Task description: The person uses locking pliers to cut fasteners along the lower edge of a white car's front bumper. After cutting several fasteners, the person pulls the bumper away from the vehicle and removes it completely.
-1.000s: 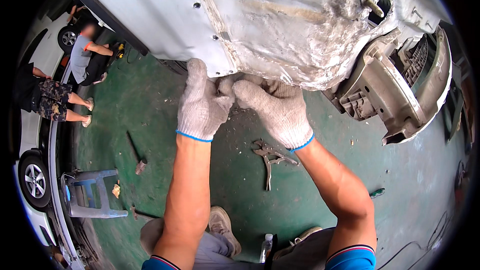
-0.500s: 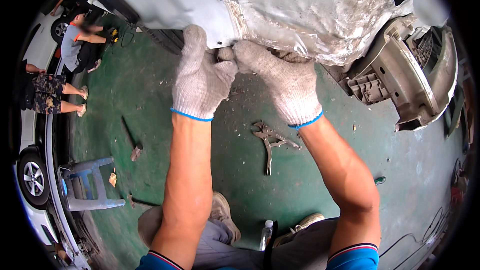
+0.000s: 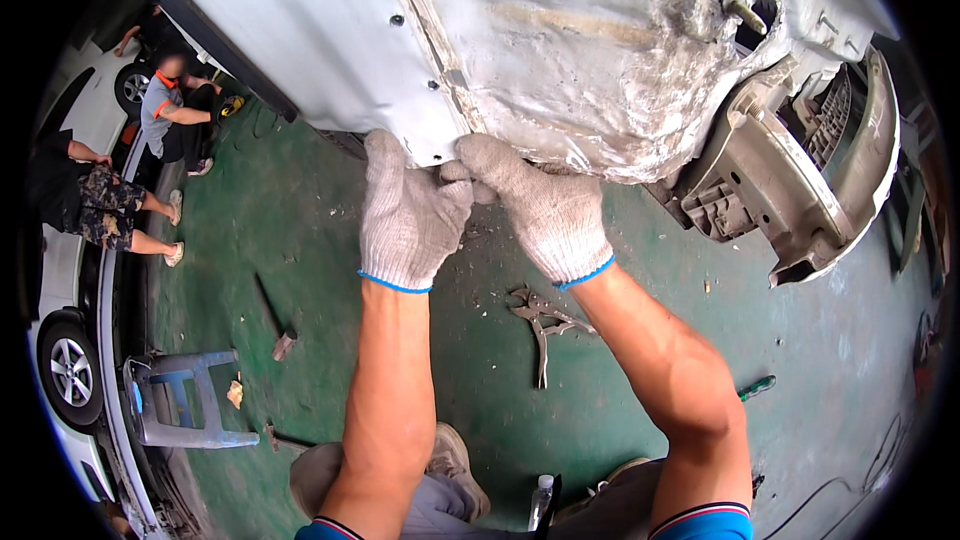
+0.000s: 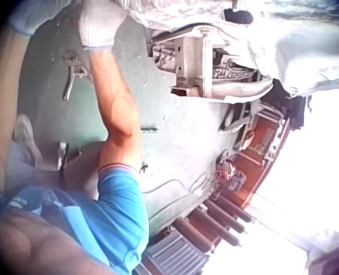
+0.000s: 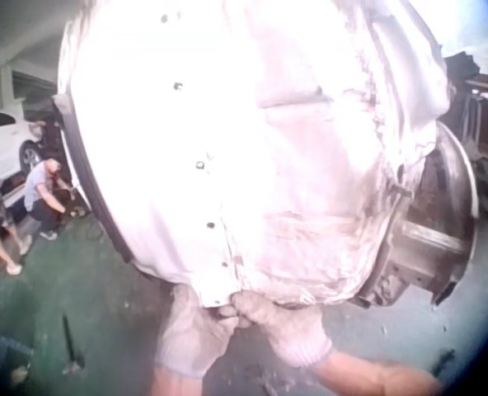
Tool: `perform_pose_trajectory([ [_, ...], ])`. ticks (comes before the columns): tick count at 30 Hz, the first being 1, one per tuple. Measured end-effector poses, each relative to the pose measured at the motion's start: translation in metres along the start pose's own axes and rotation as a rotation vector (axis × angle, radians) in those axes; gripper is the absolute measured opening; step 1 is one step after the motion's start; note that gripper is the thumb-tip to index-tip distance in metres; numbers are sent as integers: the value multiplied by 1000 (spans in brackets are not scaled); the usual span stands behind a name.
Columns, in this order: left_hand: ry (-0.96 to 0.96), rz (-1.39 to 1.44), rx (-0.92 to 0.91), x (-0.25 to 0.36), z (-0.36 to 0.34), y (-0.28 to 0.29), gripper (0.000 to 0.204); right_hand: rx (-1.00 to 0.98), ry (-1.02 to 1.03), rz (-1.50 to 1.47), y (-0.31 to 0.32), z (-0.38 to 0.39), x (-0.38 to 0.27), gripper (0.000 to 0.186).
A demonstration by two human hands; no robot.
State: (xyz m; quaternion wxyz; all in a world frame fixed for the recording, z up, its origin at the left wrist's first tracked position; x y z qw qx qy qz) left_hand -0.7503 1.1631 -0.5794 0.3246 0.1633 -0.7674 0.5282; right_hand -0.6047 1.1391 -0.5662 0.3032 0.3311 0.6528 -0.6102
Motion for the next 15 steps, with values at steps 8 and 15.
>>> perform_pose_trajectory([
  [8, -122, -205, 191, -6, 1, 1, 77, -14, 110, 116, 1, -3, 4, 27],
  [15, -128, -225, 150, -4, 1, 2, 80, -79, 64, 50, 8, -3, 7, 25],
])
Point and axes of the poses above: each hand's wrist, its own z-axis away from the middle knuckle, its own y-axis out of the back of the hand, x = y × z, the point moved 2 cm from there along -z, towards the middle knuckle, and after that the axes turned 6 degrees about -z, right-handed, at the moved point
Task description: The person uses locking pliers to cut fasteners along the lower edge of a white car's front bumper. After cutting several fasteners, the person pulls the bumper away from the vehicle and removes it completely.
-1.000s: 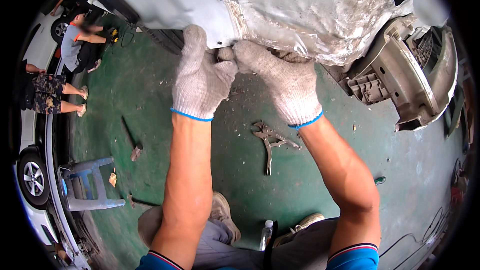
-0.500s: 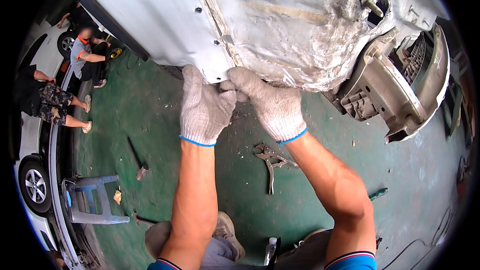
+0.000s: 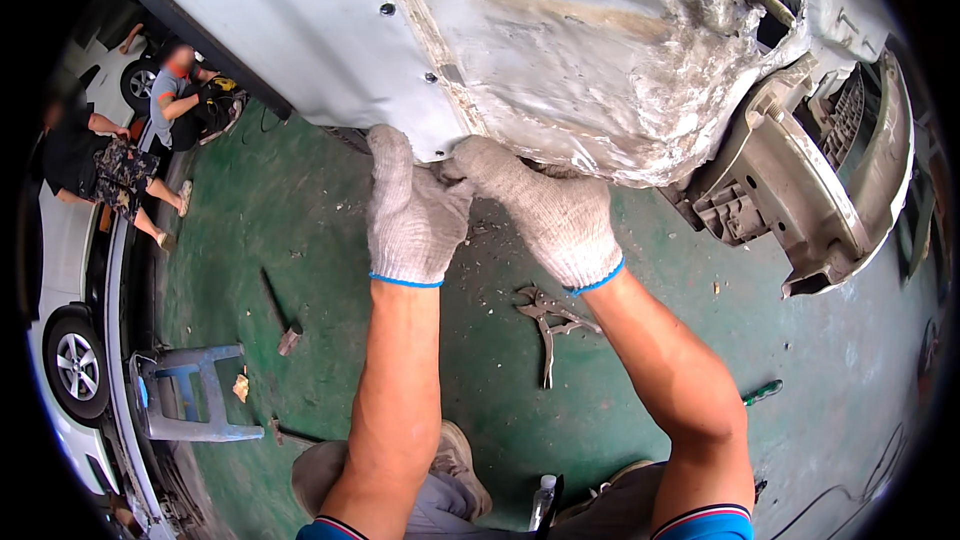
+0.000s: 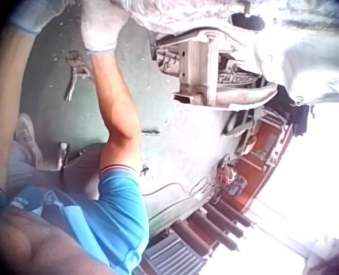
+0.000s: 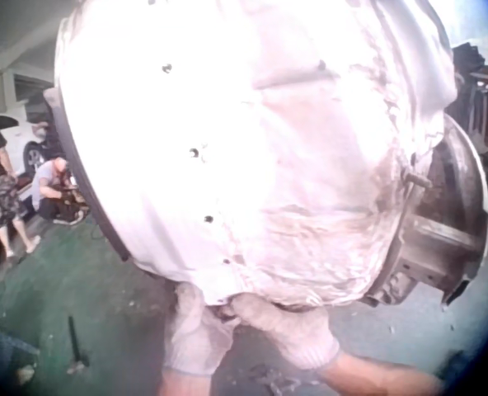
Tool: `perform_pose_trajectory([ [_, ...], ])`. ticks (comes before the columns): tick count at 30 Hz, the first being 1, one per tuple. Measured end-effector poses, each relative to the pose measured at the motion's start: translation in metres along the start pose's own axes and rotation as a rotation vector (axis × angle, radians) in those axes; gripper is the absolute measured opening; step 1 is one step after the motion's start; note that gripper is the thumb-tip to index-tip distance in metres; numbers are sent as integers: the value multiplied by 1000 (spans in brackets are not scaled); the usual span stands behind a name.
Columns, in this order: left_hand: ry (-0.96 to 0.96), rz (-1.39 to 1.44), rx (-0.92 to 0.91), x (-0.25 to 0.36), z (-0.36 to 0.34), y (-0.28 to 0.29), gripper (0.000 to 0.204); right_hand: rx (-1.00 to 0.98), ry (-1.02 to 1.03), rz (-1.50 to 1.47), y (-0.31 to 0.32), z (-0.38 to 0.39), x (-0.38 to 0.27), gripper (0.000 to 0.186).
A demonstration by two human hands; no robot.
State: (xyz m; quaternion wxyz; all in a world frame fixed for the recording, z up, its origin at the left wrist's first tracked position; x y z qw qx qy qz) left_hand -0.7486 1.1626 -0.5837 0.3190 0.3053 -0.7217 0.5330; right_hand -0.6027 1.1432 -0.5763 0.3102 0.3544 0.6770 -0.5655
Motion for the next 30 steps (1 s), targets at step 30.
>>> perform_pose_trajectory([
  [30, 2, 143, 101, -10, -1, 1, 60, 28, 61, 28, -12, -4, 1, 20],
])
Point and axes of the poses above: each hand's wrist, its own z-axis away from the middle knuckle, its own y-axis out of the back of the hand, x = y × z, the point moved 2 cm from there along -z, towards the middle knuckle, and after that the axes turned 6 degrees about -z, right-handed, at the moved point
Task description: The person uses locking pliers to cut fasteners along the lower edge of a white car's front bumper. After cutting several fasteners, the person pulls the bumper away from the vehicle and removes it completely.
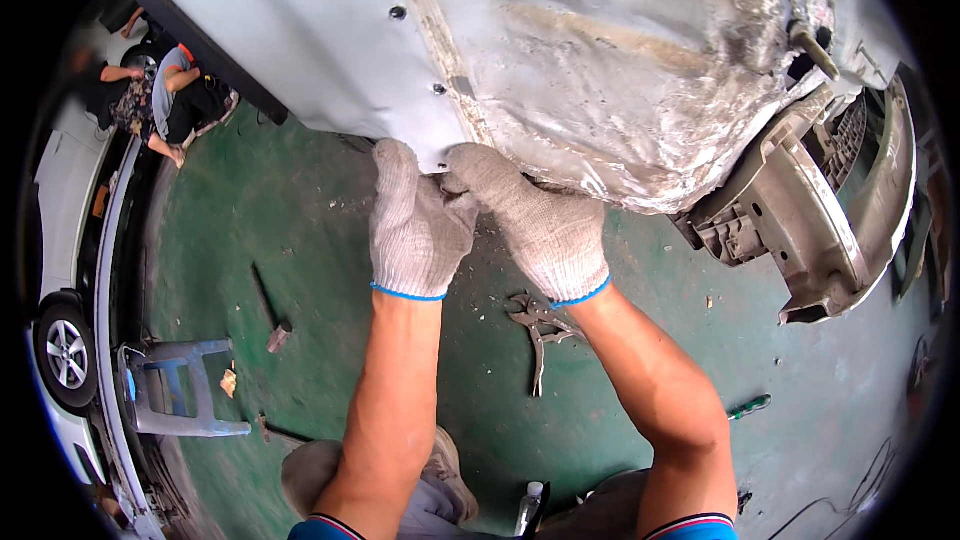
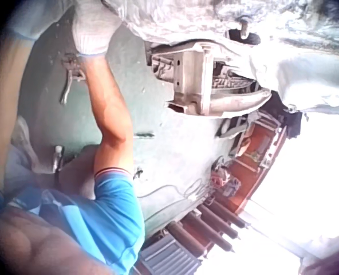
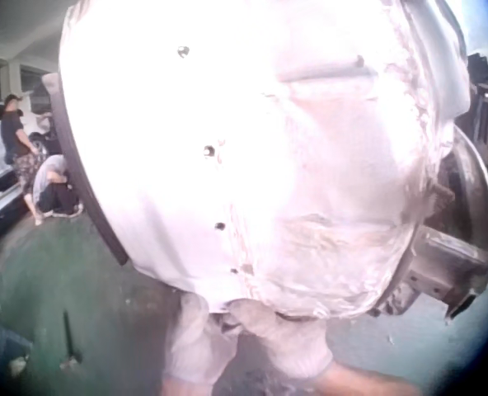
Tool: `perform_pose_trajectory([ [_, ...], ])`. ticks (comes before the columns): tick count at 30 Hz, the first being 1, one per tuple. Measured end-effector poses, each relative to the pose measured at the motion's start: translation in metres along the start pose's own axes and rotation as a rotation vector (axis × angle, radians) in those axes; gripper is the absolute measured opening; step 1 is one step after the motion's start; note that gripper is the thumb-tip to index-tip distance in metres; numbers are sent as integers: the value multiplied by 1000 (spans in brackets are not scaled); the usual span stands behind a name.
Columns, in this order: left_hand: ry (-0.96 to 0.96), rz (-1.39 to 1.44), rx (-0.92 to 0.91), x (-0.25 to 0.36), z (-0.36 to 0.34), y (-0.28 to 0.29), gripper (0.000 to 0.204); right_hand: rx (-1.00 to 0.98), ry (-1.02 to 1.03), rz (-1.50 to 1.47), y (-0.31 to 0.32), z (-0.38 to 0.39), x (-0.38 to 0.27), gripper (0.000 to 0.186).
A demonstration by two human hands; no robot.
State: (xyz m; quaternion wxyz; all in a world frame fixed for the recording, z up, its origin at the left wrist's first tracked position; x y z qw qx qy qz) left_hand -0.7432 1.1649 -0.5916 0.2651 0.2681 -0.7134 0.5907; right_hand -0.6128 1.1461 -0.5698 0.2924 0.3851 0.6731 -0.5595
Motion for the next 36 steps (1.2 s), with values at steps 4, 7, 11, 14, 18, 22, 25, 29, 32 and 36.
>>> perform_pose_trajectory([
  [4, 61, -130, -25, 2, 2, 8, 79, -80, 11, 69, 7, -2, -3, 20],
  [7, -17, -171, -89, 7, 0, 0, 81, -229, 32, 61, 15, -5, -4, 22],
  [11, -22, -116, -41, 4, -2, 10, 71, -397, -57, 62, 27, -11, -7, 26],
  [14, -29, 7, 10, 1, -6, -1, 48, -432, -37, 218, 33, -12, -14, 29],
  [18, -40, -12, 24, 8, -3, -4, 41, -391, -12, 405, 40, -10, -17, 28],
  [22, -30, -3, 14, 9, -3, -5, 33, -351, -77, 458, 65, -17, -2, 35],
  [25, -24, -5, 9, 9, -4, -2, 34, -336, -108, 393, 67, -13, 2, 39],
  [29, -45, -30, 53, 9, -3, -5, 36, -320, -75, 371, 59, -8, -9, 38],
  [32, -76, -42, 7, 9, -4, 0, 36, -290, 14, 341, 45, -6, -10, 35],
  [36, -57, -12, -53, 6, -5, -3, 35, -272, -42, 196, 40, -6, -9, 30],
])
Point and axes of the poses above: each hand's wrist, its own z-axis away from the middle knuckle, its own y-axis out of the back of the hand, x = y × z, the point moved 2 cm from there along -z, towards the middle knuckle, and after that the axes turned 6 degrees about -z, right-handed, at the moved point
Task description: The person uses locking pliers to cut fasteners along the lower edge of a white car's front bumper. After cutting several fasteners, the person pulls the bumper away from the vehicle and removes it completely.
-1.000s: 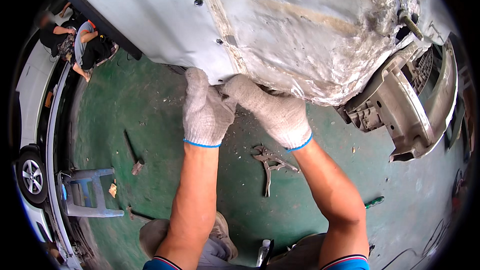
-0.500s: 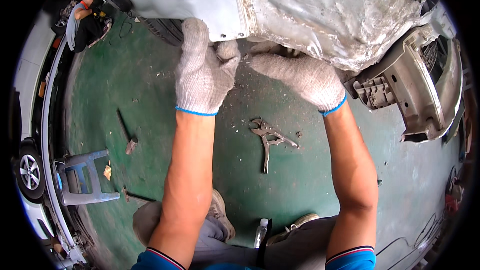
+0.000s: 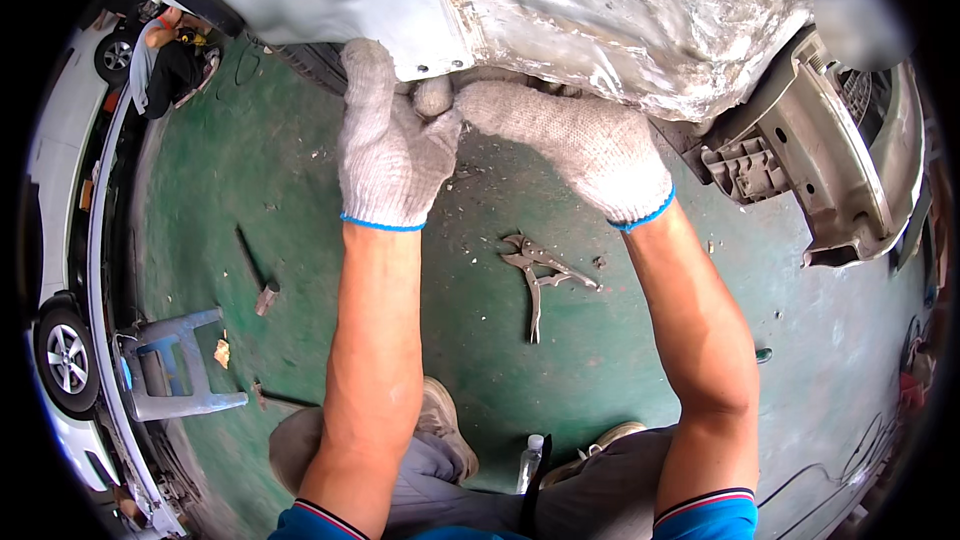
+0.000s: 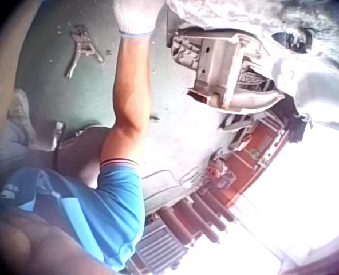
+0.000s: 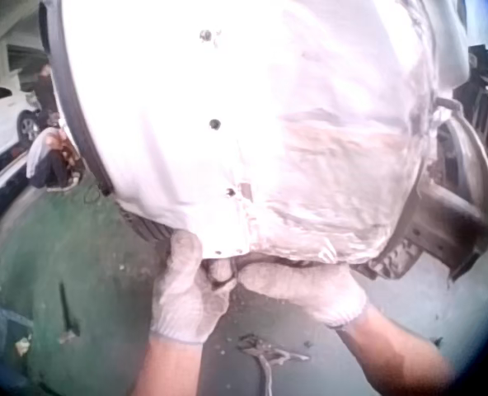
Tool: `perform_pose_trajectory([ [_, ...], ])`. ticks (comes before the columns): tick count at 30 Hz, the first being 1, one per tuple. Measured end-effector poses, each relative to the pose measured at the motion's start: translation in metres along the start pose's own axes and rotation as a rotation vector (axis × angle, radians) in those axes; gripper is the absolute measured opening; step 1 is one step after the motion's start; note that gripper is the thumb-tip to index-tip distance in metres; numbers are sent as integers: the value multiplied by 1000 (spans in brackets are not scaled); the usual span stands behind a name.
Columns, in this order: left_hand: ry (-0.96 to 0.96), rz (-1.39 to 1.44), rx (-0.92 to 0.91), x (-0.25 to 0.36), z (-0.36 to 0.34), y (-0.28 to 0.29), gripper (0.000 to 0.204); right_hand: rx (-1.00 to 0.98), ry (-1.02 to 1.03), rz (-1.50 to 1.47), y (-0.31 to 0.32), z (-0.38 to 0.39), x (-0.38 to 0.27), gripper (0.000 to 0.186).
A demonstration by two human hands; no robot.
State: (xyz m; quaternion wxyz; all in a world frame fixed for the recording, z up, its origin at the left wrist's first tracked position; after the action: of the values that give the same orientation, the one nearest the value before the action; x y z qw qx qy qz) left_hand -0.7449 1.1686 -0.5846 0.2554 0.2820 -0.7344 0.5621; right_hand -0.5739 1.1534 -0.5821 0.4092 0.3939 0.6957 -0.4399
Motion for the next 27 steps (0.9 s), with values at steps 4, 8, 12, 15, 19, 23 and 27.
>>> perform_pose_trajectory([
  [4, 27, 35, 8, -2, 1, 1, 32, 2, -27, -40, -2, 1, -1, 29],
  [8, 14, 63, -9, -2, 1, -3, 32, 22, -27, -56, 3, 2, 8, 29],
  [12, 18, 14, -46, -3, -1, 4, 50, 57, 43, 71, 0, 0, 4, 27],
  [15, 17, -93, -27, -3, 0, 7, 73, 44, 47, 103, -1, 0, 3, 25],
  [19, 40, -71, -40, -2, 1, 8, 61, -47, 31, -81, -8, -2, -10, 28],
  [23, 19, -3, -113, -4, -1, 12, 56, -23, -13, -144, -13, -6, -5, 25],
  [27, 9, -13, -75, -5, -3, 9, 55, -3, 20, -50, -2, -6, 8, 28],
])
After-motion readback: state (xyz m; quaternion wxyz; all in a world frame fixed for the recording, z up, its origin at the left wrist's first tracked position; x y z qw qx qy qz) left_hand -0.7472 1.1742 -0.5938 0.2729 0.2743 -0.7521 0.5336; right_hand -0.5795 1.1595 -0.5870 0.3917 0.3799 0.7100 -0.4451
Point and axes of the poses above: each hand's wrist, its own z-axis away from the middle knuckle, its own y-axis out of the back of the hand, x = y × z, the point moved 2 cm from there along -z, towards the middle knuckle, and after that the axes turned 6 degrees about -z, right-handed, at the moved point
